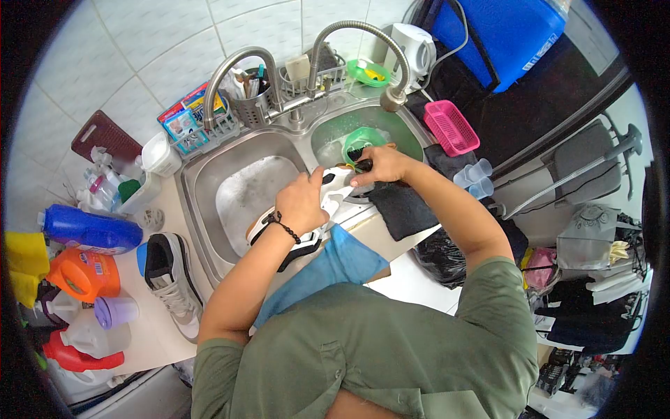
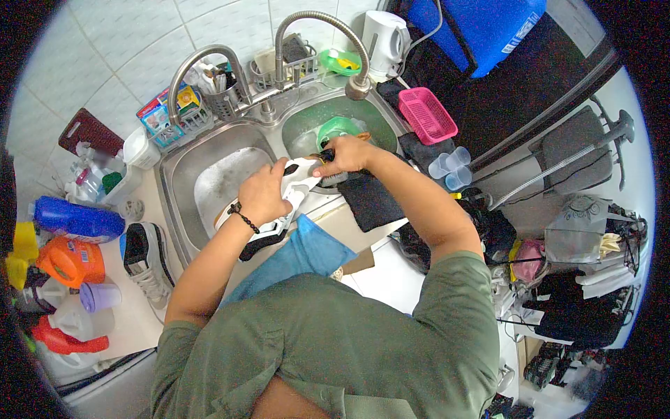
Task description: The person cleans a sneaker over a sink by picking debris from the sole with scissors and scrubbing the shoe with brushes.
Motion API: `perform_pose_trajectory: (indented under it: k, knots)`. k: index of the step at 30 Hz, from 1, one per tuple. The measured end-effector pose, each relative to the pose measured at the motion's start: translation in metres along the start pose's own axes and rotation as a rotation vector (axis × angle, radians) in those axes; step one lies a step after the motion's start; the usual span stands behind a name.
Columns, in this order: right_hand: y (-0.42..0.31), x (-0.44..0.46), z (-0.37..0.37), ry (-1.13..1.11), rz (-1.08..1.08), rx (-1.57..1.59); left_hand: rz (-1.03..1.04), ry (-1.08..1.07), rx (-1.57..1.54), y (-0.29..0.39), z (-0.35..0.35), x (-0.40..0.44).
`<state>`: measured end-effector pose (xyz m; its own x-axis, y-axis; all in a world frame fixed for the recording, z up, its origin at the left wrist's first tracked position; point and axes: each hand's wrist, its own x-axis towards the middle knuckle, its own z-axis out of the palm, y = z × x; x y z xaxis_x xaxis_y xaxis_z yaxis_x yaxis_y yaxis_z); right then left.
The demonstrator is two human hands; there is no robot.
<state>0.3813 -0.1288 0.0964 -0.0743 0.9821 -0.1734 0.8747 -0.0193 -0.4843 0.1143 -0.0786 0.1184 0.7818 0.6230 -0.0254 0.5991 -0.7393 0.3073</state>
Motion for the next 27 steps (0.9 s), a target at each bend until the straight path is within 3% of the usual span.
perform_pose_trajectory:
  k: [1,7,13,19,23,25,26,27]
  knots:
    - [0.001,0.001,0.003,0.052,-0.022,-0.016,0.003,0.003,0.0,0.0,0.0,0.0]
    - [-0.029,0.001,-0.022,-0.132,-0.033,0.002,0.005,0.025,-0.015,0.0,-0.001,-0.002]
    - [-0.031,0.003,-0.017,0.002,-0.073,-0.063,-0.021,0.0,0.002,0.004,-0.004,-0.002]
    - [-0.027,0.007,-0.015,-0.05,-0.118,-0.088,-0.006,0.021,-0.015,0.002,-0.003,-0.003]
    - [-0.038,0.006,-0.026,0.031,-0.075,-0.061,-0.003,0.058,-0.001,0.003,0.002,-0.002]
    - [-0.061,0.022,-0.047,0.055,-0.116,0.015,-0.05,0.07,-0.008,0.002,0.006,0.0]
    - [-0.073,0.033,-0.047,0.269,-0.271,0.035,-0.054,0.01,-0.051,0.001,0.005,0.001]
    - [-0.1,0.042,-0.059,0.248,-0.347,0.145,-0.071,0.0,-0.032,0.003,0.003,0.002]
